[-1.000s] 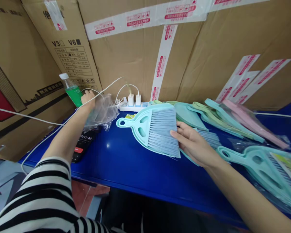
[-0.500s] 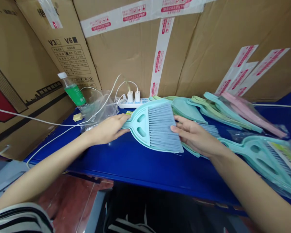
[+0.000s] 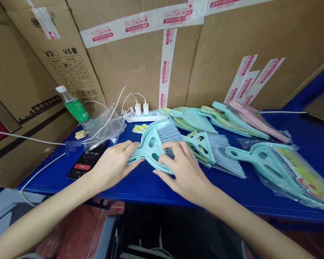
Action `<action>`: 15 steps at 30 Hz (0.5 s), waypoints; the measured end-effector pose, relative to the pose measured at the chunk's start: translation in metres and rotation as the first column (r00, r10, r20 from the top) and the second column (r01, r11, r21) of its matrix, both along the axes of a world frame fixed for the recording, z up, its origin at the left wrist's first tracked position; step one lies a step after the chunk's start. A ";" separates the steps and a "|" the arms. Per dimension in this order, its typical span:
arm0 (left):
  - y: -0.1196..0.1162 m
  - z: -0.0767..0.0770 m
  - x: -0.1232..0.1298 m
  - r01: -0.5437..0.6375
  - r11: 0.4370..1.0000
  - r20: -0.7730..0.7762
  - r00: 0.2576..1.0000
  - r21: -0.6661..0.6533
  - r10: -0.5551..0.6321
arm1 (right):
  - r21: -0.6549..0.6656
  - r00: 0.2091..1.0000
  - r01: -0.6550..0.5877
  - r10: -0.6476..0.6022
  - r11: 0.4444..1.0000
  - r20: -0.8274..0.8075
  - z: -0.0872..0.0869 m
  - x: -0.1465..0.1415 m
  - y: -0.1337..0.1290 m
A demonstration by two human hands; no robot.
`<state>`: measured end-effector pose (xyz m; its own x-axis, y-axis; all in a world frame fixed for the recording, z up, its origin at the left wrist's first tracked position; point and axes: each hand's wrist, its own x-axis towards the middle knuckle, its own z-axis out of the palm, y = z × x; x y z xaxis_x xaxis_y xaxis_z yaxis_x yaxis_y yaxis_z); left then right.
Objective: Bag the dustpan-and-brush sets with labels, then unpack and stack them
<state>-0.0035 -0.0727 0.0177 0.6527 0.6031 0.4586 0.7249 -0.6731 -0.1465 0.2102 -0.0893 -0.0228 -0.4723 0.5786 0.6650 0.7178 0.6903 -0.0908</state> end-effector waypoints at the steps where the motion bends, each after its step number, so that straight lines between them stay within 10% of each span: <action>1: 0.002 0.003 0.000 0.002 1.000 -0.005 1.000 -0.011 -0.002 | -0.013 0.999 0.006 -0.006 1.000 -0.032 0.001 0.002 0.001; 8: 0.056 0.046 0.013 -0.210 0.973 0.070 0.974 -0.096 0.217 | 0.234 0.972 0.235 -0.233 0.943 -0.036 0.008 0.058 -0.003; 15: 0.150 0.055 0.096 -0.169 0.933 -0.037 0.985 -0.317 0.166 | 0.114 0.950 0.256 -0.272 0.960 0.153 -0.024 0.101 0.016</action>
